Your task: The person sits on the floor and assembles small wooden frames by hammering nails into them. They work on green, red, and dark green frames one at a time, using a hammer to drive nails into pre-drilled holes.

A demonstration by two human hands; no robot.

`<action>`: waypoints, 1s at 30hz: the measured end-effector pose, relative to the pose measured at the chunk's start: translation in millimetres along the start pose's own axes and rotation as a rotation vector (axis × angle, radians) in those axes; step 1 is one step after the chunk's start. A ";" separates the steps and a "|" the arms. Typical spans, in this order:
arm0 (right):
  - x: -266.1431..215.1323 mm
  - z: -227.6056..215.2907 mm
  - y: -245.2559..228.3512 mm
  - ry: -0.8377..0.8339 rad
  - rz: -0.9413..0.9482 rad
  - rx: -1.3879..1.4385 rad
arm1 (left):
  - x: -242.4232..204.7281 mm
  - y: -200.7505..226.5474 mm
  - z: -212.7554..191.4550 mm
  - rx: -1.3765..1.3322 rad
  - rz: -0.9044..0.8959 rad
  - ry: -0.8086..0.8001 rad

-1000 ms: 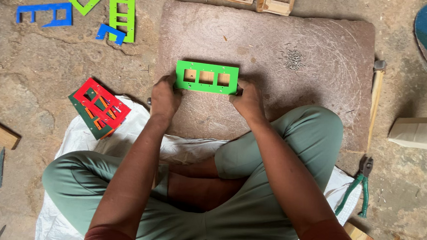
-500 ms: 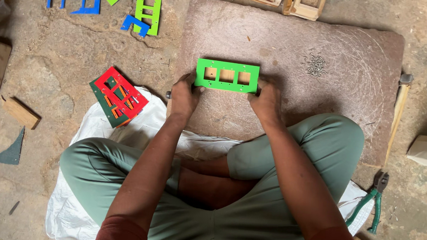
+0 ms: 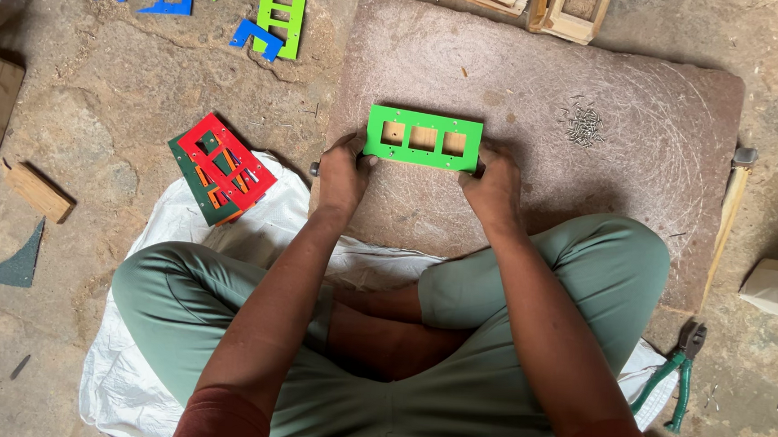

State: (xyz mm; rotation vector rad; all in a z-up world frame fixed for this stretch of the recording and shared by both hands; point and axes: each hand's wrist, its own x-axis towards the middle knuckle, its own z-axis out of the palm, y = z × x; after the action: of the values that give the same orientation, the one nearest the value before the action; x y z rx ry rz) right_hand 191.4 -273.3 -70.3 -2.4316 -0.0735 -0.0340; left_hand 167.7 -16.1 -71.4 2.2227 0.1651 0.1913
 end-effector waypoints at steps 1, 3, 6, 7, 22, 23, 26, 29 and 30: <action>0.2 -0.3 -0.6 0.005 -0.015 -0.007 | -0.5 0.1 0.0 0.003 -0.005 -0.004; 0.7 -1.9 -3.3 0.014 -0.044 -0.019 | -1.2 0.7 0.5 0.001 -0.013 -0.006; 1.1 -8.3 -12.1 -0.060 0.009 -0.043 | -1.1 0.8 0.5 -0.008 -0.016 -0.003; 1.2 -10.8 -16.5 -0.055 0.004 -0.070 | -0.8 0.7 0.3 -0.008 -0.014 -0.007; 49.2 7.6 -77.5 -0.357 -0.426 -0.650 | -2.2 -0.2 -0.8 -0.052 0.073 0.046; 50.7 7.8 -77.4 -0.376 -0.410 -0.635 | -1.3 -0.9 0.1 -0.055 0.094 0.056; 52.8 9.0 -77.1 -0.411 -0.373 -0.617 | -0.5 -2.5 1.7 -0.029 0.015 0.015; 53.5 11.4 -76.7 -0.393 -0.366 -0.611 | -0.5 -3.1 2.8 -0.028 -0.005 0.009; 53.7 12.3 -76.7 -0.379 -0.368 -0.608 | -0.5 -3.2 3.0 -0.021 -0.016 0.008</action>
State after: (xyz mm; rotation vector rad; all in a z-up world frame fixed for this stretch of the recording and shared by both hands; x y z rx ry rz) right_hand 240.2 -204.8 -27.4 -2.9594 -0.7816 0.2782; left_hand 167.7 -16.6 -75.8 2.1989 0.1849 0.1927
